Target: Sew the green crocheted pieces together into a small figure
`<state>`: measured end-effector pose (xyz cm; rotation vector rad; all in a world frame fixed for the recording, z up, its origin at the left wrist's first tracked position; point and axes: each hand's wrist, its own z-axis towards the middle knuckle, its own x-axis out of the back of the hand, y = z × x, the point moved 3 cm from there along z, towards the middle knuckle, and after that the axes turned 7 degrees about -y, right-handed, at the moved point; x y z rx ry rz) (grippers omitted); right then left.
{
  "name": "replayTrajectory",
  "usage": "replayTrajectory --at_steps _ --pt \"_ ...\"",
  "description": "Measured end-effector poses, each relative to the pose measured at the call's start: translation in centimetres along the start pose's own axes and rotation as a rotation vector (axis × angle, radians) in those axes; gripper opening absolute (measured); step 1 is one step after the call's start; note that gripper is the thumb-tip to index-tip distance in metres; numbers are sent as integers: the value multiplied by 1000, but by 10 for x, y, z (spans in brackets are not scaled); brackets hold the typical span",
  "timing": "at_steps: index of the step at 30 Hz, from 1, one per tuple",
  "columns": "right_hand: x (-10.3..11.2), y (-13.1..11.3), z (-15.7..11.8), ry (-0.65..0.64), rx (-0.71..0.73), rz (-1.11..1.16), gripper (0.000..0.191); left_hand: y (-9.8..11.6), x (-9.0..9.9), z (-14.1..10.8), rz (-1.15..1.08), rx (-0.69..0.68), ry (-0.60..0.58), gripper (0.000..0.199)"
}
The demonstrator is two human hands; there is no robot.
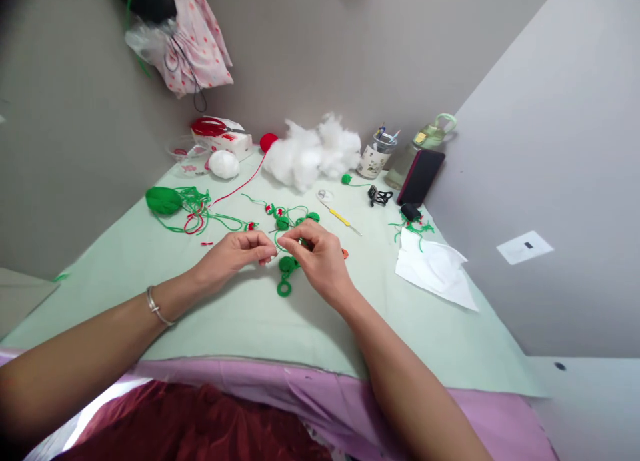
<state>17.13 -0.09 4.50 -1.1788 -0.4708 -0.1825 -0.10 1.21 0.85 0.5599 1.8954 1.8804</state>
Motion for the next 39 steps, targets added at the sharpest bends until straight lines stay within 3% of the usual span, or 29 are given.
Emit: replayTrajectory --at_steps 2,4,7,10,12,13,16,17,19,24,29,32,36,39 --pt "2 -1 1 8 12 15 17 6 8 0 42 -2 8 26" --pt "6 0 2 31 -3 51 20 17 30 -1 172 -37 109 23" --pt "10 4 3 77 -69 143 23 39 82 -10 495 -204 502 20" --pt "11 10 3 92 -141 272 22 45 107 -13 821 -249 639 42" --pt "11 14 4 101 -164 351 23 41 96 -11 816 -318 603 22" --pt "11 16 5 112 -167 387 23 37 83 -9 775 -344 507 9" --pt "13 21 8 148 -178 485 26 19 29 -1 656 -340 25 9" --pt "14 23 9 156 -190 513 26 13 13 0 663 -366 -78 9" --pt "16 26 11 166 -221 561 28 1 -9 2 726 -373 -236 30" --pt "22 23 12 190 -218 618 29 -16 -15 5 734 -316 -241 30" --pt "33 22 13 263 -119 559 20 -4 0 1 401 -171 -115 25" --pt "36 22 12 274 -75 479 15 6 9 -1 259 -156 -20 21" --pt "30 13 8 205 -77 249 18 14 14 -3 202 -168 37 27" --pt "20 3 5 81 -23 60 17 15 13 -4 117 -153 34 31"
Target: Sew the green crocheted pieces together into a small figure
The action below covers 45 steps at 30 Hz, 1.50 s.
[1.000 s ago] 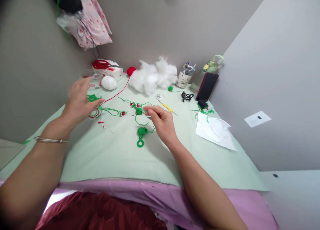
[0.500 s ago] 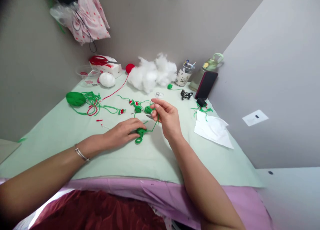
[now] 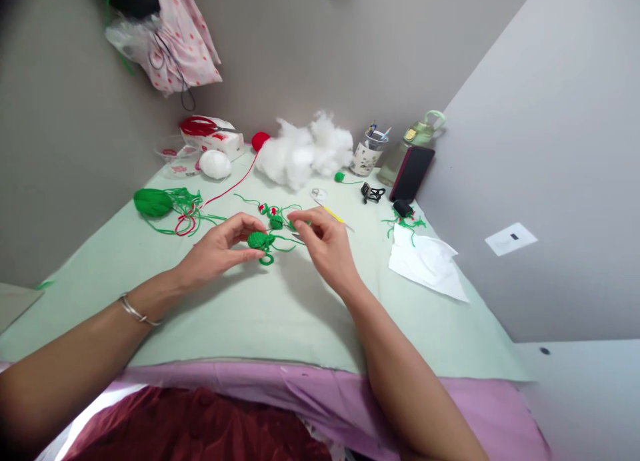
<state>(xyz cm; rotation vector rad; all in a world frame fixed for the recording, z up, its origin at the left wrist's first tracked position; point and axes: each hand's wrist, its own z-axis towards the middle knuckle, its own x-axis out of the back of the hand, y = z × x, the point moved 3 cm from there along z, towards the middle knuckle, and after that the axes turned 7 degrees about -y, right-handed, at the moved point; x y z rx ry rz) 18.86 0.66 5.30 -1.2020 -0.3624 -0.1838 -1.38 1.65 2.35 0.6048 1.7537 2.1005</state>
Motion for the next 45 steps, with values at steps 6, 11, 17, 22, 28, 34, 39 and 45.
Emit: replayTrajectory --at_steps 6,11,17,22,28,34,39,45 --pt "-13 0 -5 -233 47 -212 17 -2 -2 -1 -152 6 -58 30" --pt "-17 2 -6 -153 16 -172 18 0 -1 -2 6 -88 8 24" --pt "-24 2 -7 -179 30 -196 8 2 -3 -1 -65 -79 22 30" --pt "-23 0 -8 -173 51 -217 7 -3 0 1 -282 48 48 34" --pt "-19 -4 -7 -160 90 -163 15 -1 -1 0 -439 142 4 27" --pt "-13 -1 -8 -37 89 7 19 2 0 -2 -530 128 22 23" --pt "-17 2 -9 -16 25 172 24 1 0 -2 -514 128 -10 33" --pt "-16 2 -10 -8 38 95 10 -1 0 -2 -485 121 -11 31"
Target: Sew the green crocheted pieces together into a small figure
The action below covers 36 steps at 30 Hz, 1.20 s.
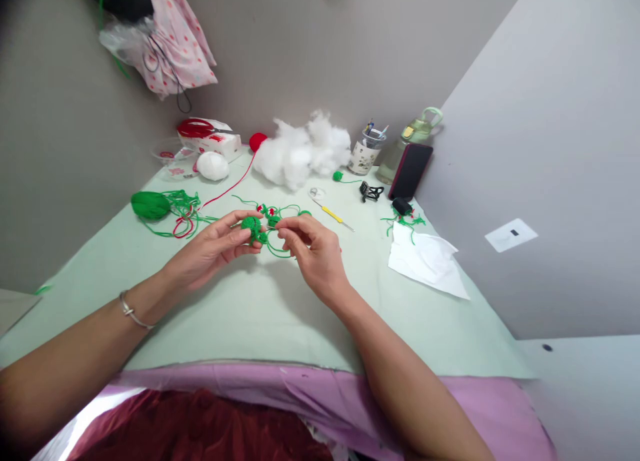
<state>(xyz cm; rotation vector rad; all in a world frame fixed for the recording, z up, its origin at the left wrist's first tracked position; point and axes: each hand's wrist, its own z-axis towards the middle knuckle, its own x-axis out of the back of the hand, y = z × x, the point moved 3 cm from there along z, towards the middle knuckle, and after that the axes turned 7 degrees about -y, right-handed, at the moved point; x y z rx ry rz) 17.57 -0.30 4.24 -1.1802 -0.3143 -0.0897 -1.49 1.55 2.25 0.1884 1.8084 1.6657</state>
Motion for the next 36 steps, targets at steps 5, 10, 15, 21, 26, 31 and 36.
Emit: replayTrajectory --at_steps 5,10,15,21,26,31,36 --pt "2 -8 1 23 112 -196 10 0 -1 1 -23 17 8 31" --pt "1 -10 0 10 138 -305 12 -1 -1 2 -42 40 7 31" --pt "-1 -9 -2 -24 166 -345 13 -4 0 2 -55 46 -7 30" --pt "-3 -13 -3 -43 164 -363 14 -4 1 2 -39 36 -11 29" --pt "-3 -13 -3 -43 157 -365 15 -1 0 2 -21 29 8 32" --pt "-5 -13 -4 -52 171 -358 15 -4 0 3 -8 30 -9 33" --pt "-8 -9 -4 -72 137 -298 15 -7 -1 3 5 8 4 36"
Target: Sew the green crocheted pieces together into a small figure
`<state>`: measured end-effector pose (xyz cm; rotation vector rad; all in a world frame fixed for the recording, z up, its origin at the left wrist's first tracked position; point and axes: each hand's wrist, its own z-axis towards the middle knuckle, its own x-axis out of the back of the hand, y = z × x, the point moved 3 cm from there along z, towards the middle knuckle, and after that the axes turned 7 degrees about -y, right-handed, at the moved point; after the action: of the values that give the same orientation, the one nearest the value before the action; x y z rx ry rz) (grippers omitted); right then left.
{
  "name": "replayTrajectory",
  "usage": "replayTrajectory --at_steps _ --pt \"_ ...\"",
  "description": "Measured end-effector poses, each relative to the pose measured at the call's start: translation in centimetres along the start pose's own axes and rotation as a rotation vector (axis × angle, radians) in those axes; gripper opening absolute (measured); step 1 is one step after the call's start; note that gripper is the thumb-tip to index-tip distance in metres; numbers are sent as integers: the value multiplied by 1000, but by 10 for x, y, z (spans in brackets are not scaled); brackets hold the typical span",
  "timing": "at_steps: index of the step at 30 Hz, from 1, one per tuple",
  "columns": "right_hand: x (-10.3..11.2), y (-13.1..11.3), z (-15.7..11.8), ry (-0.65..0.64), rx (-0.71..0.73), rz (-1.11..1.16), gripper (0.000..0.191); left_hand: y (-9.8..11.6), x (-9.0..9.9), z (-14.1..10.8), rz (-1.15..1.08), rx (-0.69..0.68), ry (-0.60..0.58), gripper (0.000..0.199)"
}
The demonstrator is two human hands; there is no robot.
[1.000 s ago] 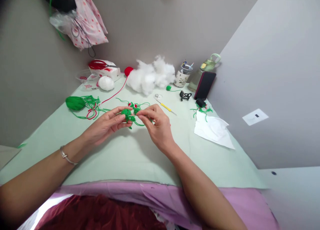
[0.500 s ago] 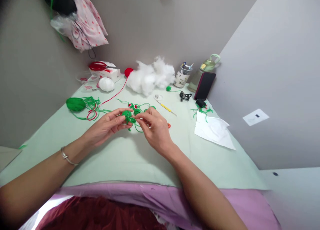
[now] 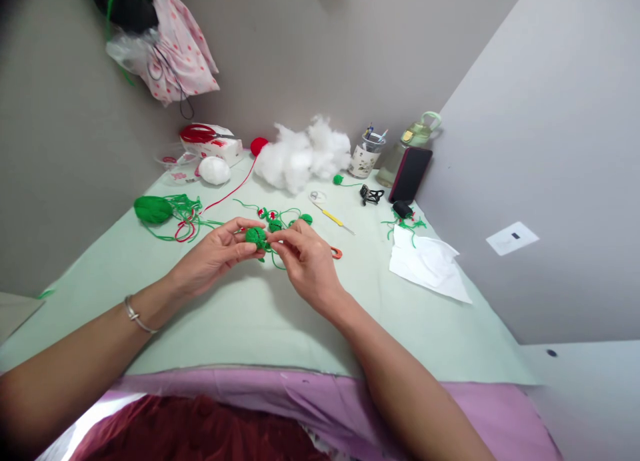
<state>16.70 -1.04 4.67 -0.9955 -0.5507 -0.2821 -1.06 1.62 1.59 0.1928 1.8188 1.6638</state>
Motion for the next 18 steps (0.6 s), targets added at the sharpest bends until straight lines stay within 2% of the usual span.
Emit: replayTrajectory --at_steps 5,12,18 --pt "0 3 1 -45 -37 75 16 2 0 0 15 -36 46 35" --pt "1 12 6 -134 -153 322 18 3 -1 0 -19 -5 -23 34" --pt "-8 15 6 -116 -267 452 24 -3 -1 1 2 -66 11 34"
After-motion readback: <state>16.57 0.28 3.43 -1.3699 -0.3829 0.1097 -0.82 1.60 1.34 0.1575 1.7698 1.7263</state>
